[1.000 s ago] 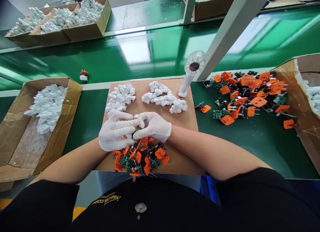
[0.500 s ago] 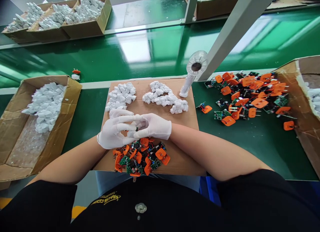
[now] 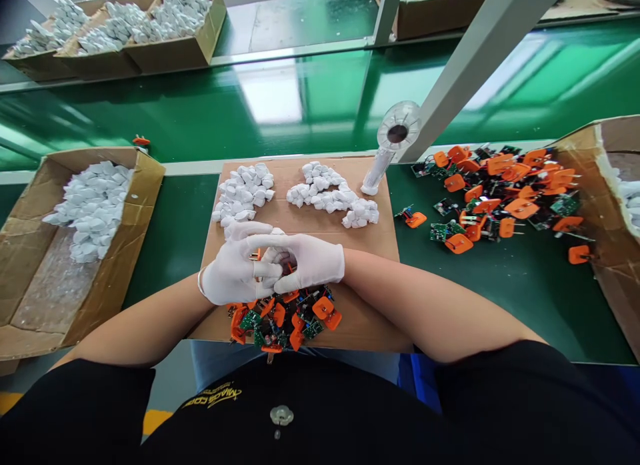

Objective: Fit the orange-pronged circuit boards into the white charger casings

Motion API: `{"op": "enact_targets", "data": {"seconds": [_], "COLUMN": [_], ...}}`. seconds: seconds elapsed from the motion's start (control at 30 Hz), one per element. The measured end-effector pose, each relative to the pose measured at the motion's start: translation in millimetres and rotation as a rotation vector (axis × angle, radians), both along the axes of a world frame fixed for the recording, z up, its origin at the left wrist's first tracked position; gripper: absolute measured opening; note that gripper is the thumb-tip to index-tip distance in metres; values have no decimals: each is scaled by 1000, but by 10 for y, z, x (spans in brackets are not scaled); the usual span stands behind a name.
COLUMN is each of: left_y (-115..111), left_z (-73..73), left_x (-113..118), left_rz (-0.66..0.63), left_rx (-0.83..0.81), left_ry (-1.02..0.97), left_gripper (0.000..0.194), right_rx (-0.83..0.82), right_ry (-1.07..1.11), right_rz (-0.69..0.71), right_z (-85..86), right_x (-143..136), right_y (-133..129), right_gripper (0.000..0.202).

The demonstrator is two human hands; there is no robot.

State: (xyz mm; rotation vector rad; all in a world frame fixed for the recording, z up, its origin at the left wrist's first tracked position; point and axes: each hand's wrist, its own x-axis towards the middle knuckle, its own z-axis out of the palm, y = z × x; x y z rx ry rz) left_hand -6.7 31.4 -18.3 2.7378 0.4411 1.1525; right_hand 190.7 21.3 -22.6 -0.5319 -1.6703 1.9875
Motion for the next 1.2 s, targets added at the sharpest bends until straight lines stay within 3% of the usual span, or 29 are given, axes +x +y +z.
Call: {"op": "enact_targets", "data": {"seconds": [0.1,0.27,0.4,0.53,0.73,1.03,1.2], "left_y": [-61,-63,-67,-68,-24,-1,21], "left_z": [-25,-17,12,22,71,86,97], "left_x": [55,100,72,16,-35,-84,-116], "left_rz": [78,25,45,79,100,127,90], "left_rx": [102,136,84,-11,-60,-44,-71], "left_ry": [11,20,24,-44,-79,-73,-90], "left_gripper": [19,25,25,20,26,26,37], "right_rx": [122,152,157,-41,-354,-408,-432], "right_ry": [-55,-97,-89,15,144,210,227], "right_rz": [-40,-211,-187,-32,-108,-105,-106], "right_z": [15,-13,7,24,-73,-114,-101], "right_x": [-45,-99,-68,13,39,38,31], "right_y": [-38,-117,-108,-50,-26,-8,13], "right_gripper": [27,28,28,21,35,41,42]}}
